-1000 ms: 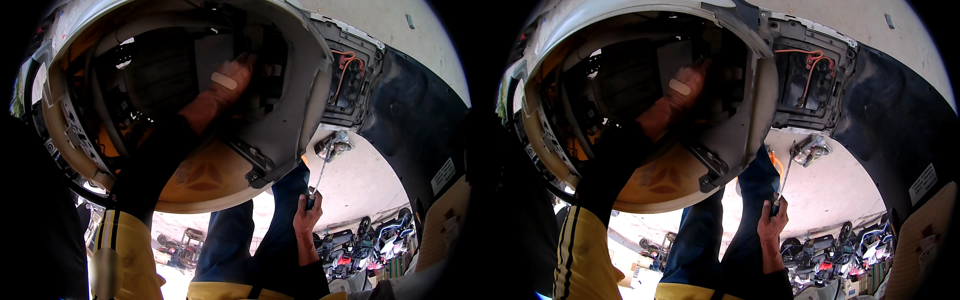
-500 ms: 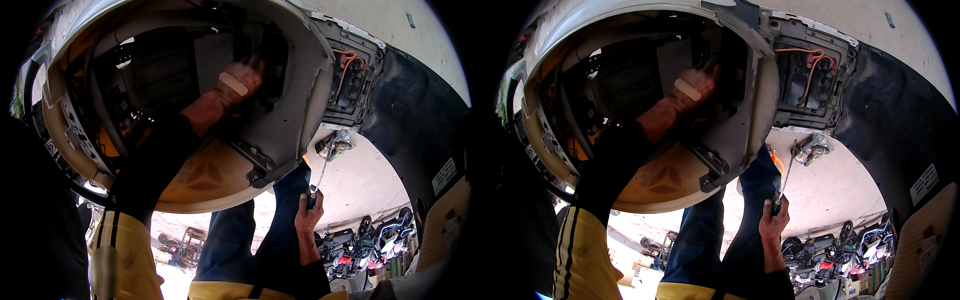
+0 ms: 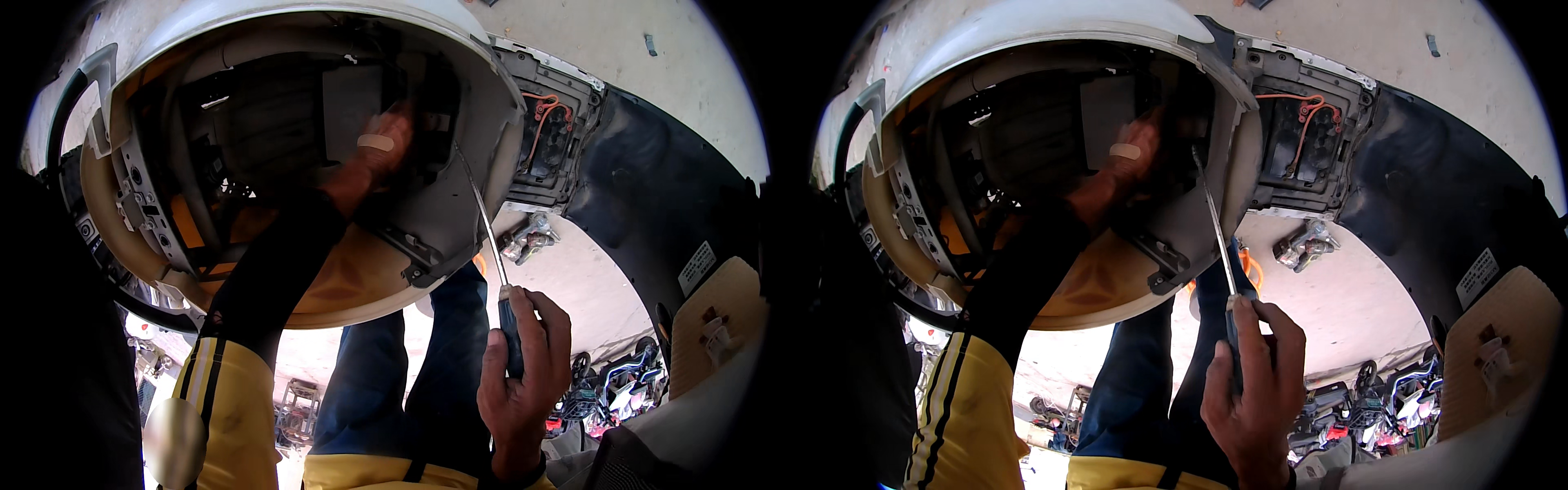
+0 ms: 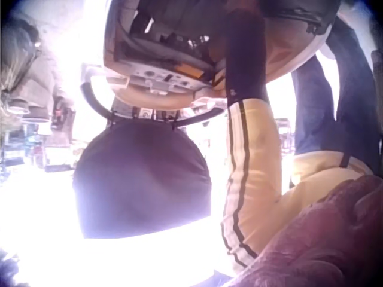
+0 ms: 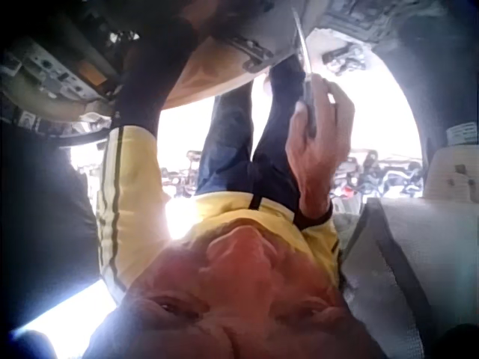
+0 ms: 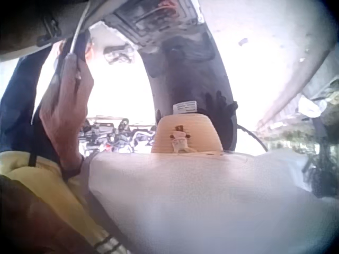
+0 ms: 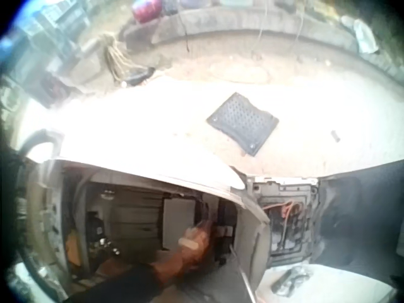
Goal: The person is repairing a white scooter by working on its internal components. They use a screwdriver to tighten screws on the battery and other parts, and later use a power drill to secure components under the seat. The person also handles a seat cover and places it on the scooter.
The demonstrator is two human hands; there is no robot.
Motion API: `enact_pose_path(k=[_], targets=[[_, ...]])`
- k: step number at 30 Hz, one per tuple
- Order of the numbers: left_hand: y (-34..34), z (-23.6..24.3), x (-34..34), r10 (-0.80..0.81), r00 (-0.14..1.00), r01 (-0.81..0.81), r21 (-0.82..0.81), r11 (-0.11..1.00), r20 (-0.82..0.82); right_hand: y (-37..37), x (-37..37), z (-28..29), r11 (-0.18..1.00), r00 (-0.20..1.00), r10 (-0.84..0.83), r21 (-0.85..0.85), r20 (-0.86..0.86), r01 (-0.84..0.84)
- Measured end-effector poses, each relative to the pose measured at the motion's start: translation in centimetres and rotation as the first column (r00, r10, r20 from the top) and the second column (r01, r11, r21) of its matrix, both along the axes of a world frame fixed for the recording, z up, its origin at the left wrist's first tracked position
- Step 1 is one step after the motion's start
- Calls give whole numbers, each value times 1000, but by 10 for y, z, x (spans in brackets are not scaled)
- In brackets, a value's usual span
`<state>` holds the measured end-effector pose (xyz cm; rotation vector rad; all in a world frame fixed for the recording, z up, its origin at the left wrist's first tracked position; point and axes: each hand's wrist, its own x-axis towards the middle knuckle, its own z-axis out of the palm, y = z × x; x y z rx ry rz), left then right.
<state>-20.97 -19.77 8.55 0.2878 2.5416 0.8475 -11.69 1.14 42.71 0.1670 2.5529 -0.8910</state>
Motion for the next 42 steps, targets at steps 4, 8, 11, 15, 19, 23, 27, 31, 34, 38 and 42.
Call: enact_pose_path(k=[4, 8, 11, 15, 19, 23, 27, 31, 34, 38, 42], targets=[[3, 8, -1, 100, 984, -115, 93, 989, 147, -29, -29, -31, 994, 995, 93, 59, -31, -91], [1, 6, -2, 158, 956, -152, -42, 987, 246, -57, -49, -55, 968, 986, 159, 188, 49, -165], [-1, 21, -10, 97, 966, -78, -88, 993, 239, -67, -56, -80, 958, 986, 145, 237, 87, -162], [-13, 9, -6, -46, 994, 56, -103, 993, 97, -75, -57, -104, 964, 982, 122, 220, 147, -152], [-7, 4, -3, -159, 987, 158, -148, 976, 4, -76, -57, -117, 970, 988, 111, 205, 111, -132], [-7, 9, -4, -221, 975, 217, -200, 955, 5, -74, -50, -122, 961, 983, 180, 205, 35, -183], [-6, 7, -8, -180, 983, 182, -74, 981, 24, -69, -49, -126, 963, 979, 200, 193, -45, -188], [-5, 17, -13, -261, 963, 260, -19, 965, -61, -72, -51, -125, 943, 973, 227, 241, 36, -229], [-5, 21, -14, -316, 939, 319, -1, 948, -138, -71, -51, -124, 945, 974, 225, 234, 39, -227], [-8, 18, -9, -251, 940, 269, 49, 962, -233, -71, -49, -126, 939, 973, 228, 255, 33, -229], [-4, 28, -12, -197, 980, 198, -40, 979, 16, -71, -46, -129, 958, 984, 176, 225, 38, -180]])
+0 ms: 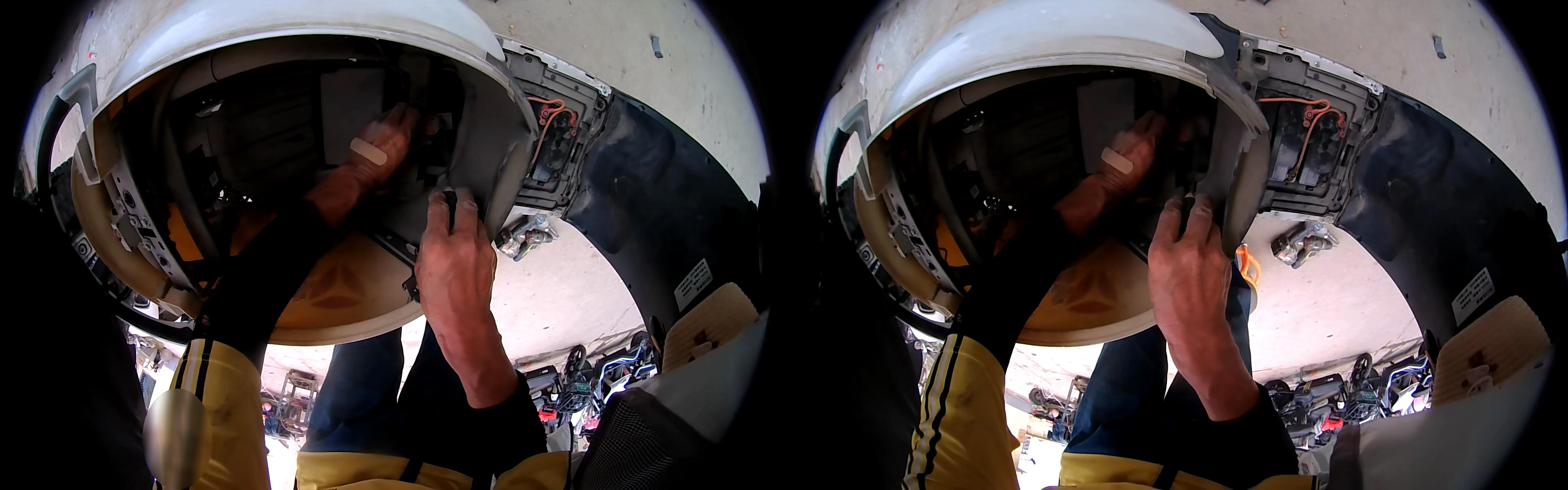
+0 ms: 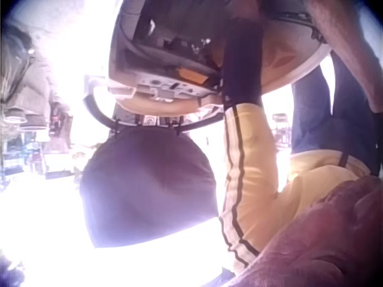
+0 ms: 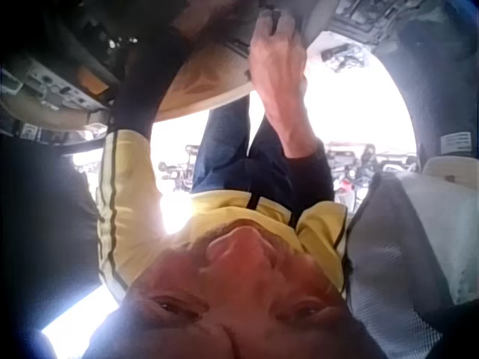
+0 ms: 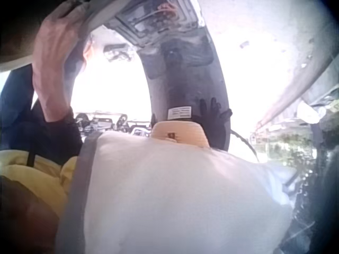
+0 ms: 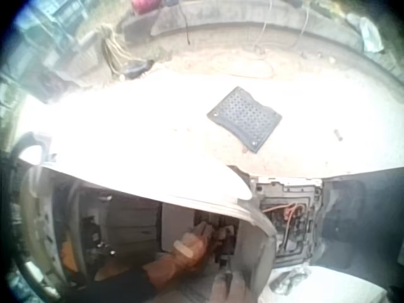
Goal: The person is repairing a white scooter by working on its internal components. They use a screwdriver to tighten screws on the battery and other parts, and later use a power drill to secure components under the seat. The person also handles a seat cover and places it on the scooter.
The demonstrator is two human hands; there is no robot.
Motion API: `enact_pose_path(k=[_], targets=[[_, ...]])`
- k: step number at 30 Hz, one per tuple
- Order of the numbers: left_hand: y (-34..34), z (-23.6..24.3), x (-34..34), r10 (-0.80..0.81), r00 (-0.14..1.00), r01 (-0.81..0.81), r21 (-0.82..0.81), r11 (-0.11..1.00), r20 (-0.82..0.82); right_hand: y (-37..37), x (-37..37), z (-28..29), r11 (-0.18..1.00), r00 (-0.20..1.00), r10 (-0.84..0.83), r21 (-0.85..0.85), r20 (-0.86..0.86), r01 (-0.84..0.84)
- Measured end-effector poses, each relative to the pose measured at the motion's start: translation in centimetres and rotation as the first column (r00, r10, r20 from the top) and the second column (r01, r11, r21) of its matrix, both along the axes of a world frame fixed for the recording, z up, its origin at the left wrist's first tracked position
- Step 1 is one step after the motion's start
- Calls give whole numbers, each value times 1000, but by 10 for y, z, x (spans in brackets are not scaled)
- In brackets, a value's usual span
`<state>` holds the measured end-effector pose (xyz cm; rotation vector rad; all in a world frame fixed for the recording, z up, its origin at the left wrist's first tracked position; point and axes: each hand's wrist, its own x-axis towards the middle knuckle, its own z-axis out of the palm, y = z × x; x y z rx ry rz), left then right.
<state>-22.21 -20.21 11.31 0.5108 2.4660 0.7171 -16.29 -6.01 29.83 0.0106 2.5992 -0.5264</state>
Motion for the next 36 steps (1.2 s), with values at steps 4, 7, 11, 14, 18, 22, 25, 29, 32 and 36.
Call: enact_pose_path(k=[4, 7, 11, 14, 18, 22, 25, 29, 32, 36], targets=[[1, -11, 2, -2, 1000, -1, -119, 993, -23, 1, -2, 2, 996, 997, 79, 40, -25, -78], [2, -15, 4, -65, 993, 62, -30, 998, -102, 1, -1, -1, 995, 995, 87, 44, -39, -85], [7, 1, -3, -164, 968, 165, -11, 986, -190, 1, -1, -1, 996, 995, 86, 35, -48, -84], [6, 2, -4, -200, 945, 200, -27, 979, -260, 1, -1, -1, 996, 996, 81, 32, -47, -79], [4, 4, -2, -70, 993, 72, 17, 997, -99, 0, 5, -7, 1000, 999, 13, 8, -39, -13], [2, -3, -5, -17, 998, 22, -89, 996, 56, -1, 2, -2, 999, 999, 27, 20, -34, -26], [-2, -8, -3, -67, 997, 66, -25, 998, -38, 0, 2, -4, 998, 996, 59, 39, -61, -57], [2, 7, -8, -146, 979, 153, 42, 987, -141, 1, 3, -4, 998, 997, 57, 26, -55, -56], [-3, 2, -7, -163, 955, 180, 46, 983, -248, 1, 2, -4, 996, 994, 87, 41, -73, -84], [-7, -1, -6, 3, 1000, -4, 79, 997, 11, 0, 7, -7, 1000, 999, 10, 12, -30, -9]])
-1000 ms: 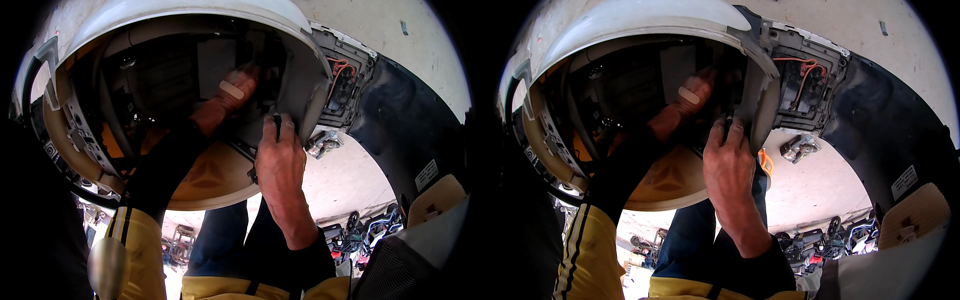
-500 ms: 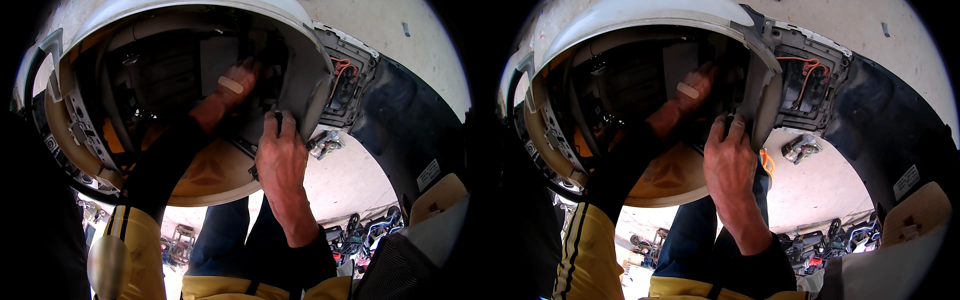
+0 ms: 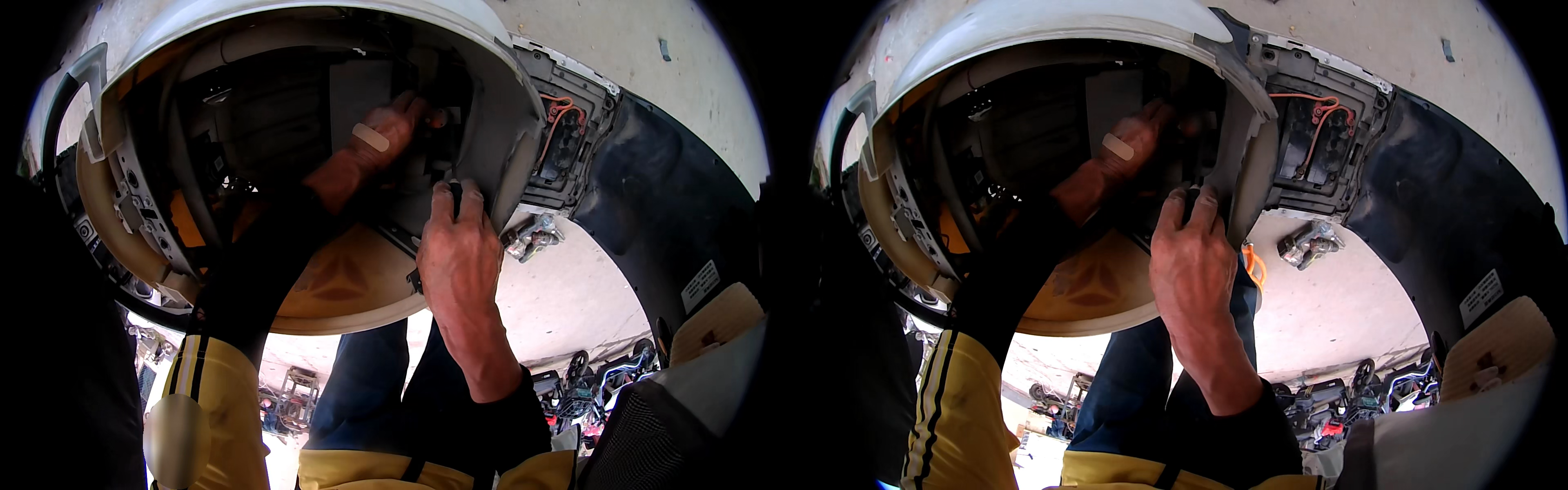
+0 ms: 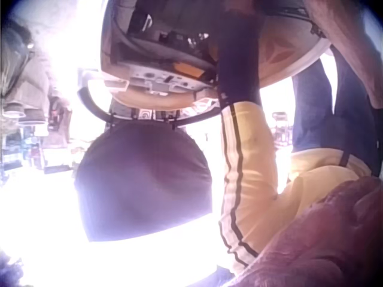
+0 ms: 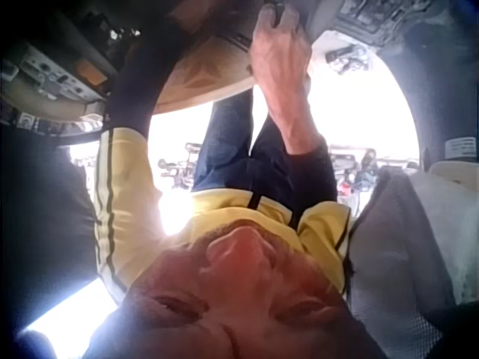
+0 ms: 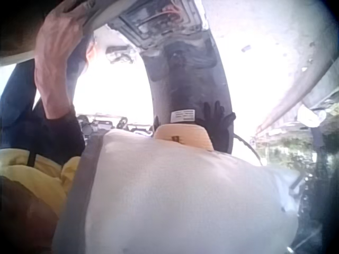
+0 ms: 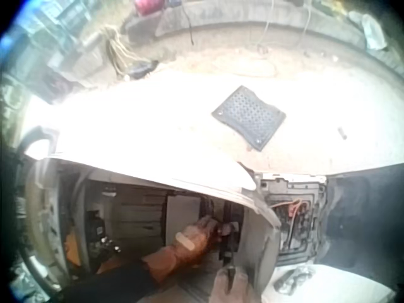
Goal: The person is repairing a white scooter by working on its internal components. They use a screwdriver to tighten screws on the battery and other parts, and later use a power drill to secure components under the seat. The person also handles a seat cover and places it on the scooter.
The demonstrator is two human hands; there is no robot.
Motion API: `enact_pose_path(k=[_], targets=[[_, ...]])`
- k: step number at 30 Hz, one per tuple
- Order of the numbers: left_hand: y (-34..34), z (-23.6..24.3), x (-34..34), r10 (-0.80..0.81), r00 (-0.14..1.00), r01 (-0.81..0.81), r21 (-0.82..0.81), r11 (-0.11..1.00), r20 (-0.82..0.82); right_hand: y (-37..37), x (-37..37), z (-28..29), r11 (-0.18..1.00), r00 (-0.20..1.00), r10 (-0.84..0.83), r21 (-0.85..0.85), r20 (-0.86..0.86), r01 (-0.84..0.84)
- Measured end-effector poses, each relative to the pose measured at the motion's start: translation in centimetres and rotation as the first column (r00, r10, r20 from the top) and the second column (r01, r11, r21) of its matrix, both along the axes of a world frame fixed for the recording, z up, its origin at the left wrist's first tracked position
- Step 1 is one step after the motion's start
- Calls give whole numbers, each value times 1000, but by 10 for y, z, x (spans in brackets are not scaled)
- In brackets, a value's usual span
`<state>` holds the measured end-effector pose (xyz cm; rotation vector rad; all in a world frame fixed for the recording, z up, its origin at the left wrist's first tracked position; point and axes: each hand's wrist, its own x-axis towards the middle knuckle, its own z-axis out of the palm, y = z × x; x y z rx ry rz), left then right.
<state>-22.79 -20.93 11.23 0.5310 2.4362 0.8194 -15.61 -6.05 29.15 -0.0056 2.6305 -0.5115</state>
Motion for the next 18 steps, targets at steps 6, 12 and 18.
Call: enact_pose_path(k=[6, 12, 18], targets=[[4, -17, 9, 0, 991, -3, -22, 1000, -134, 0, -1, 1, 1000, 1000, 10, -8, -5, -10], [2, -8, -5, -199, 963, 205, 17, 979, -181, 0, 0, 1, 1000, 1000, -16, -24, -13, 16], [-5, -18, -5, -272, 927, 284, 7, 959, -259, 0, 0, 2, 999, 1000, -8, -34, 5, 8]])
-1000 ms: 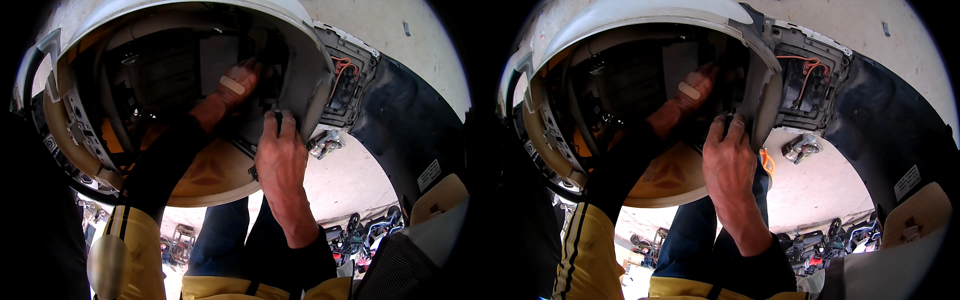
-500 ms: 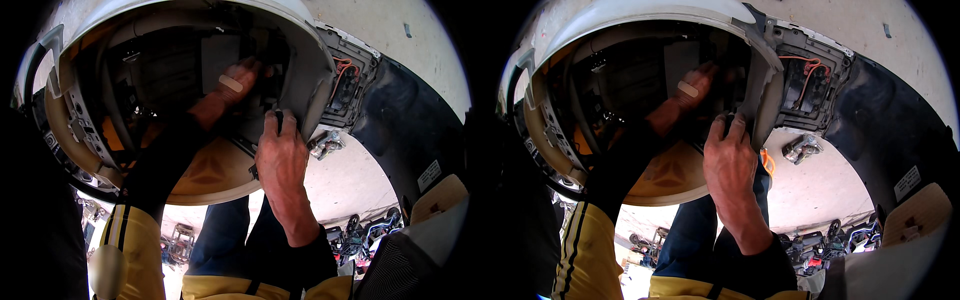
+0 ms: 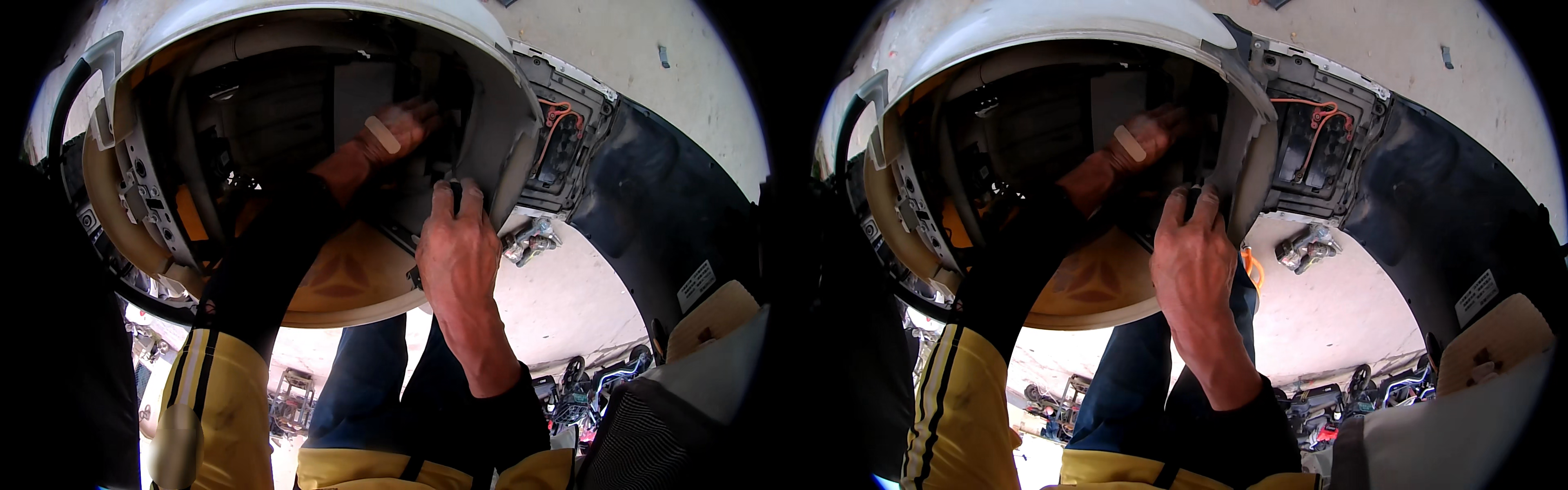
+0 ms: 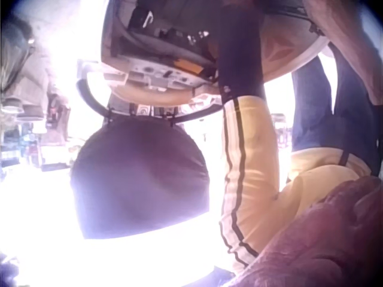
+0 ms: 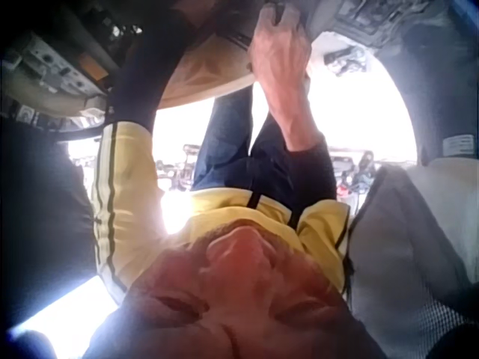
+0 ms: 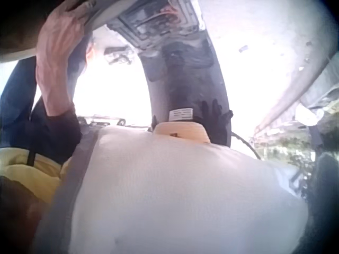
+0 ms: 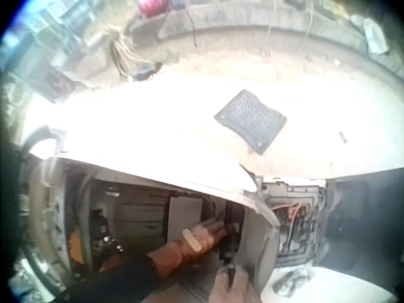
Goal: The person is repairing a white scooter by working on its internal components. They use a screwdriver to tighten screws on the battery and other parts, and later use a power drill to secure components under the seat. The person also handles a seat cover and places it on the scooter.
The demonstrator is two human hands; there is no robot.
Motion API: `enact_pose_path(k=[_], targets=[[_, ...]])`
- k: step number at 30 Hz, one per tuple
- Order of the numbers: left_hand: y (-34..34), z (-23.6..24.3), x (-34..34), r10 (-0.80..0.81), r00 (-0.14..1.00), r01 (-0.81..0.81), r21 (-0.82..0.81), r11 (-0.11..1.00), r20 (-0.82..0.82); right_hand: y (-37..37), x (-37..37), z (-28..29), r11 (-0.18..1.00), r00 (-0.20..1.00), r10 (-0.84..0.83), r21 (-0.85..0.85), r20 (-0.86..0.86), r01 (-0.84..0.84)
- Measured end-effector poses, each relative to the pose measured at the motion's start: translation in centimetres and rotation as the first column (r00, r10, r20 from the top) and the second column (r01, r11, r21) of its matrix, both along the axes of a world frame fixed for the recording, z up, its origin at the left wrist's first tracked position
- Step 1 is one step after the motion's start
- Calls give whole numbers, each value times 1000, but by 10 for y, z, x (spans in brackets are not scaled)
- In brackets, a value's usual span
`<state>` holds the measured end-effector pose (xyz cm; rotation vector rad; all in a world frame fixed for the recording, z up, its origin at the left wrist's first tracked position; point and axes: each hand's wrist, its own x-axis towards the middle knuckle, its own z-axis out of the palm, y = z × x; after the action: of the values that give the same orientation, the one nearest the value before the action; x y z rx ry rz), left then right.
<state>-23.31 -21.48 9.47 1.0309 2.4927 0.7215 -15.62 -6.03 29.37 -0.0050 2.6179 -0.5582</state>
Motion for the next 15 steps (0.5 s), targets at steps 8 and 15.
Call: enact_pose_path(k=[8, 15], targets=[[6, 21, -6, 125, 990, -121, -69, 990, 70, 0, 0, 0, 1000, 1000, -4, 11, -16, 5], [15, -2, 4, 126, 988, -123, 33, 992, -89, 1, -1, 6, 1000, 1000, 13, -8, 7, -13]])
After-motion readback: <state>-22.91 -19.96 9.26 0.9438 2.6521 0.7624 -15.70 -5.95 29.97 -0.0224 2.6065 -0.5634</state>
